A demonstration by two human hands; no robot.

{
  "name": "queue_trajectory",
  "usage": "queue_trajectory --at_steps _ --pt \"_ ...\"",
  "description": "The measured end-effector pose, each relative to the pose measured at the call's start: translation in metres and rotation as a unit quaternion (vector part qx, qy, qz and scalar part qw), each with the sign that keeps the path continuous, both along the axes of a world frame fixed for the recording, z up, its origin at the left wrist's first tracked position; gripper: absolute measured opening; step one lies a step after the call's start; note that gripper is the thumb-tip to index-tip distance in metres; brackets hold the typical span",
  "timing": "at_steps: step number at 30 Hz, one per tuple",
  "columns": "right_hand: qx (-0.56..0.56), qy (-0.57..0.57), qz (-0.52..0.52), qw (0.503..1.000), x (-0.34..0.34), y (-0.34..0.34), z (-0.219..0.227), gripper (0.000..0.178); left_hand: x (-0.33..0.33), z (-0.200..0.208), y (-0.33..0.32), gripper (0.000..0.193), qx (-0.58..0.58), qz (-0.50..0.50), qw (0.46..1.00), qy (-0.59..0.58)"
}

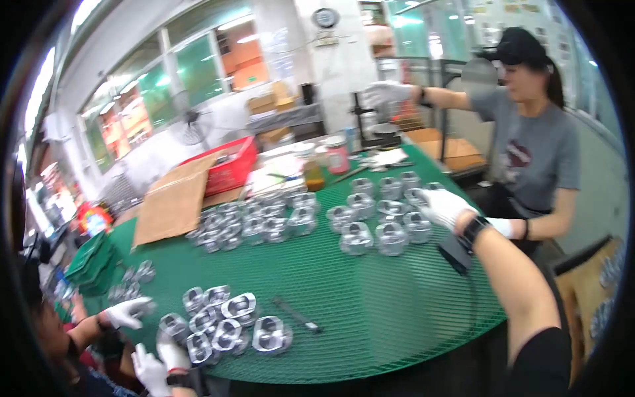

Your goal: Inspecting and preparing engine piston heads at a factory assembly workbench.

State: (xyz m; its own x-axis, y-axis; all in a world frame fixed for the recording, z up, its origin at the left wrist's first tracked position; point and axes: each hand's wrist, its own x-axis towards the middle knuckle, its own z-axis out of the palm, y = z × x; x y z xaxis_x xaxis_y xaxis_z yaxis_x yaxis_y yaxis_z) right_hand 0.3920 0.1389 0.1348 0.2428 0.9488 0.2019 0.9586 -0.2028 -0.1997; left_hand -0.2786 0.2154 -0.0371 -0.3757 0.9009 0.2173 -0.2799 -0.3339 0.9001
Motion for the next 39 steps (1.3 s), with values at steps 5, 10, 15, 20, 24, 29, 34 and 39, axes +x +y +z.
queue_trajectory --at_steps 5,10,15,20,24,29,34,39 --pt "-0.088 0.031 0.12 0.988 -0.067 -0.019 -0.06 0.048 -0.001 -0.016 -0.001 0.036 -0.049 0.126 0.988 0.077" --pt "-0.035 0.076 0.067 0.994 -0.082 -0.015 -0.083 0.058 0.032 -0.001 -0.065 0.055 -0.007 0.16 0.986 0.05" --pt "-0.008 0.105 0.007 0.994 -0.054 0.011 -0.109 0.06 0.102 0.01 -0.13 0.052 0.009 0.111 0.976 0.186" --pt "-0.011 0.052 -0.008 0.999 -0.056 0.018 -0.103 0.028 0.141 0.045 -0.178 0.043 -0.008 -0.008 0.971 0.238" --pt "0.063 0.148 0.105 0.981 -0.105 -0.05 -0.084 0.026 0.168 0.043 -0.202 0.045 -0.008 -0.185 0.96 0.209" --pt "-0.009 0.382 0.304 0.873 -0.205 -0.126 -0.077 0.02 0.232 -0.004 -0.179 0.068 -0.091 -0.39 0.914 -0.066" --pt "-0.196 0.434 0.428 0.768 -0.23 -0.129 -0.061 0.055 0.226 0.053 -0.177 0.064 -0.005 -0.4 0.911 -0.105" --pt "-0.087 0.146 0.406 0.898 -0.209 -0.145 -0.057 0.043 0.211 0.061 -0.188 0.075 0.028 -0.312 0.949 -0.038"
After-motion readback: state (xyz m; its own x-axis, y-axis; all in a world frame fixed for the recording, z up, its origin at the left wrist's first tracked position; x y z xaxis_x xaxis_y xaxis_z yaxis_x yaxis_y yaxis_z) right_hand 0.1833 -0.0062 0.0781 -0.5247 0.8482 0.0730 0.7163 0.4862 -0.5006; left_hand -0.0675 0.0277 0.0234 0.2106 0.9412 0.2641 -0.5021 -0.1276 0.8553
